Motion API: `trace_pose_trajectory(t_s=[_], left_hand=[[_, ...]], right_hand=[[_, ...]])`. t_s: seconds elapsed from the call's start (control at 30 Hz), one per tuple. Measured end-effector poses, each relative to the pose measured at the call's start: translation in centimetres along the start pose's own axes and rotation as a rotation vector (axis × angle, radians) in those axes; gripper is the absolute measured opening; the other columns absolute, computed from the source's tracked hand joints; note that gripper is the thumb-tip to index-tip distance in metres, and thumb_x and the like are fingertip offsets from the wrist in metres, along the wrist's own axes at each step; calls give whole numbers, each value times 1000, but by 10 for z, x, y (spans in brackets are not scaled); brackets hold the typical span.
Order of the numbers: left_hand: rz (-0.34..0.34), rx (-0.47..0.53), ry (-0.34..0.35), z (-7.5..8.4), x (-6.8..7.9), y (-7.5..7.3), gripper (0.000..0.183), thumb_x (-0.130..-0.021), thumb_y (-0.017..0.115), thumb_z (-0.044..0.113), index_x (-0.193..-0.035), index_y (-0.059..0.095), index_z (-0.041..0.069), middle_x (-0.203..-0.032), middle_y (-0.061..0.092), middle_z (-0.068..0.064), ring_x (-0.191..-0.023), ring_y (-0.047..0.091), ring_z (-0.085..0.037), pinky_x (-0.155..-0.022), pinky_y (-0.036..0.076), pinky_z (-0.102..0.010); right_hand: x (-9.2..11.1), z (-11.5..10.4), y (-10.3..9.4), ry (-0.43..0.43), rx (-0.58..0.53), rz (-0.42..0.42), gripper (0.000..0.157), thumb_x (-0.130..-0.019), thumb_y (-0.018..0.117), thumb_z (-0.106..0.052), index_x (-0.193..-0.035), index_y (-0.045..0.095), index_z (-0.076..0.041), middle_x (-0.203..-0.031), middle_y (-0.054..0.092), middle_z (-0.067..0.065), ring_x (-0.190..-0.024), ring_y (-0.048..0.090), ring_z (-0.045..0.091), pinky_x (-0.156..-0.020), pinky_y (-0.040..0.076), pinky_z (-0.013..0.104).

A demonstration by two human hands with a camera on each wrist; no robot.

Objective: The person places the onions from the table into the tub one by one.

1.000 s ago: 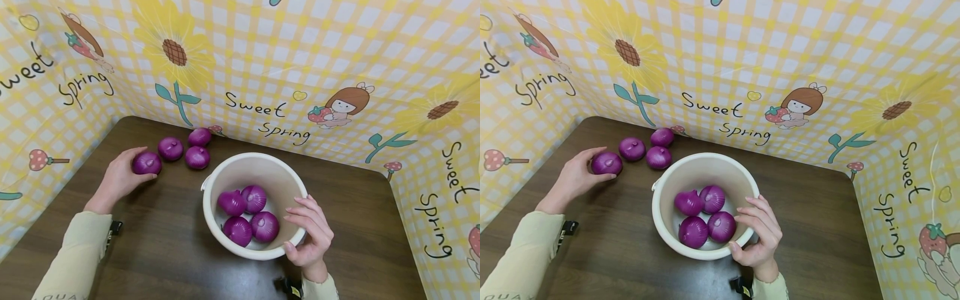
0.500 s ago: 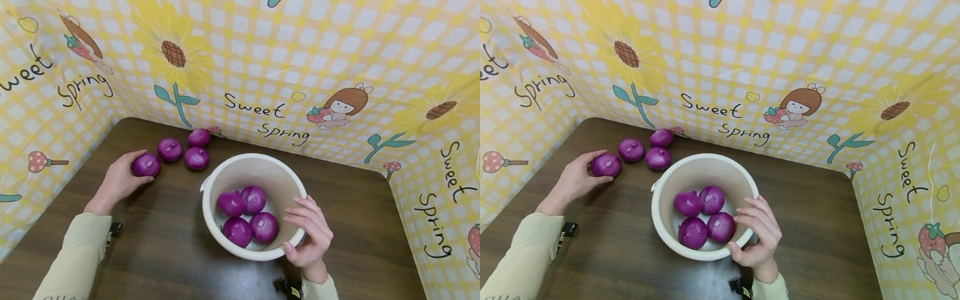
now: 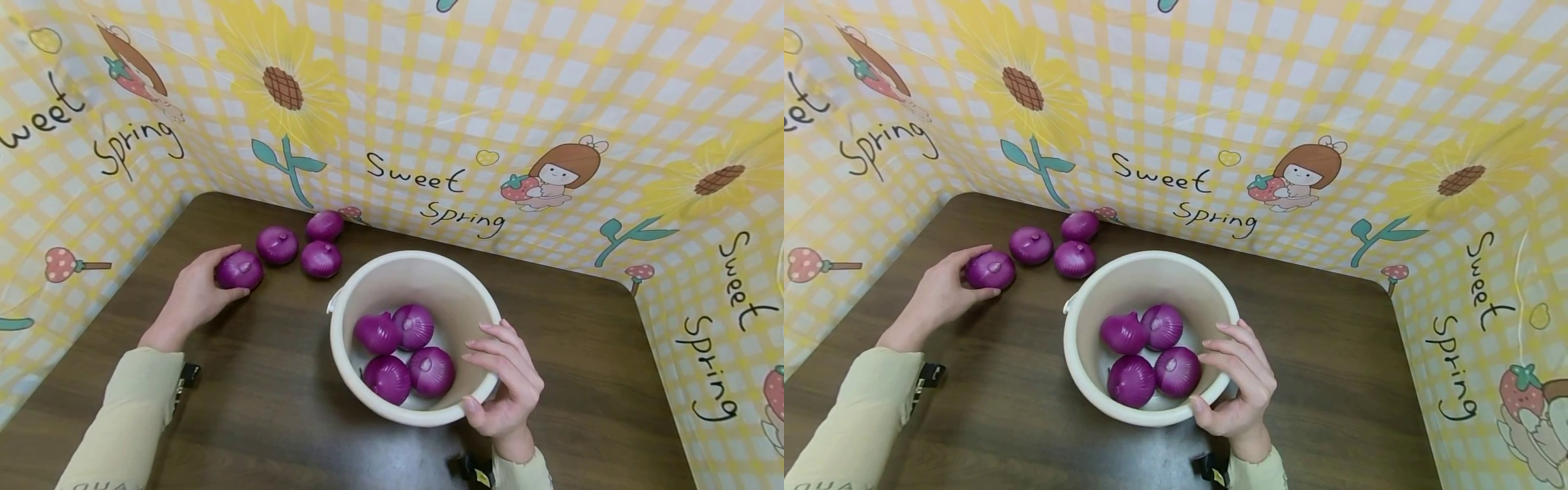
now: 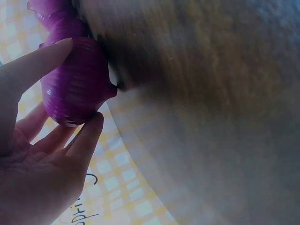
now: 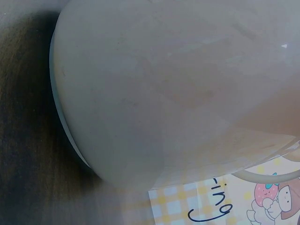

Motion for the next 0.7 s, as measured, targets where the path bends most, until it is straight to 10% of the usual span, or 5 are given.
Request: trace_pose_trajectory(t_s=[0.7], left_hand=[[54, 10, 32, 14, 2, -8, 77, -75, 89, 5, -142, 52, -3, -138, 51, -32, -127, 46, -52, -100, 36, -69]], right_hand=[[1, 0, -1, 6, 5, 4, 50, -84, 74, -40, -68, 69, 7, -74, 69, 22, -84, 66, 42, -99, 48, 52]])
Point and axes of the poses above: each hand's wrist, its own x-axis away from the middle knuckle, its own y-axis out of the palm, z = x × y, the point moved 8 cm from there along -x, towards the middle knuckle
